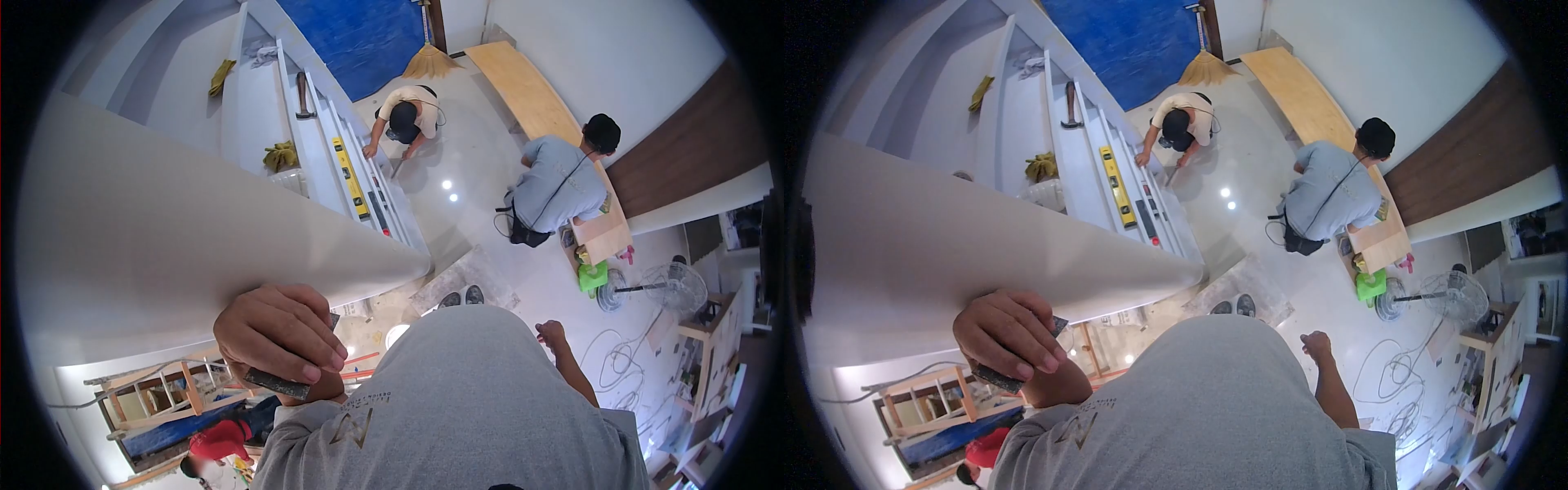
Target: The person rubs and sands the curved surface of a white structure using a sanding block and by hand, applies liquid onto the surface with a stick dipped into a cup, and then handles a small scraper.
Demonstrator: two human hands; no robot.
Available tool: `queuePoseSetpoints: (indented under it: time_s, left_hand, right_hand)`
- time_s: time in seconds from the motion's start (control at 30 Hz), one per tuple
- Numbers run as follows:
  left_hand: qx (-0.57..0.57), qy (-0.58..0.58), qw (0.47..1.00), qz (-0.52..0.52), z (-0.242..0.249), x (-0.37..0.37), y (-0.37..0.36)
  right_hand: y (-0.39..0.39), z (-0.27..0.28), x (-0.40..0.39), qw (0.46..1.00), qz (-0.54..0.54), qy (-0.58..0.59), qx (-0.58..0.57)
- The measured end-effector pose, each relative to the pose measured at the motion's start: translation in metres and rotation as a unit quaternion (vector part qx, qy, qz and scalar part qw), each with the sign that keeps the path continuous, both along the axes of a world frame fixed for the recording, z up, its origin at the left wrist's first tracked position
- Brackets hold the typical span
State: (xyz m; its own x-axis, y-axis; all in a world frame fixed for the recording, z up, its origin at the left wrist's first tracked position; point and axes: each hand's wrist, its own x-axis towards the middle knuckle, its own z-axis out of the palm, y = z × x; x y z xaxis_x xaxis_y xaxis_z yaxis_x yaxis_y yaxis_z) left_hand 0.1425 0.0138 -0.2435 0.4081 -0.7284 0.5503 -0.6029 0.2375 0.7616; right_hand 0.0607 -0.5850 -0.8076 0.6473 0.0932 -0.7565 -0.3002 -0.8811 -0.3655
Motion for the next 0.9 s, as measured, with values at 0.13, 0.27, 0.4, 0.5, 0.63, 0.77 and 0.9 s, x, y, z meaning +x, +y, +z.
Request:
queuePoseSetpoints:
  time_s: [0.13,0.27,0.4,0.5,0.63,0.77,0.9]
  left_hand:
    - [-0.002,-0.005,1.000,-0.003,-0.001,-0.001,0.000]
    - [-0.001,0.000,1.000,-0.009,-0.001,-0.002,0.002]
    - [0.003,-0.001,1.000,-0.006,0.002,-0.001,-0.002]
    - [-0.002,-0.006,1.000,0.001,0.001,-0.002,-0.003]
    - [0.005,-0.008,1.000,-0.002,0.001,-0.001,0.000]
    - [0.007,-0.008,1.000,-0.002,0.001,0.001,0.000]
    - [-0.002,-0.004,1.000,0.007,-0.001,0.000,-0.001]
  right_hand:
    - [0.001,0.003,-0.002,1.000,0.014,0.000,-0.010]
    - [-0.008,-0.015,-0.006,0.996,0.088,-0.029,-0.013]
    - [0.005,0.020,0.003,0.942,0.310,-0.099,-0.085]
    - [0.009,0.028,0.005,0.961,0.253,-0.093,-0.066]
    - [0.010,0.020,0.002,1.000,0.000,0.003,-0.017]
    - [0.003,0.011,-0.003,1.000,0.016,-0.021,-0.001]
    - [0.003,0.010,-0.004,1.000,0.016,-0.009,-0.017]
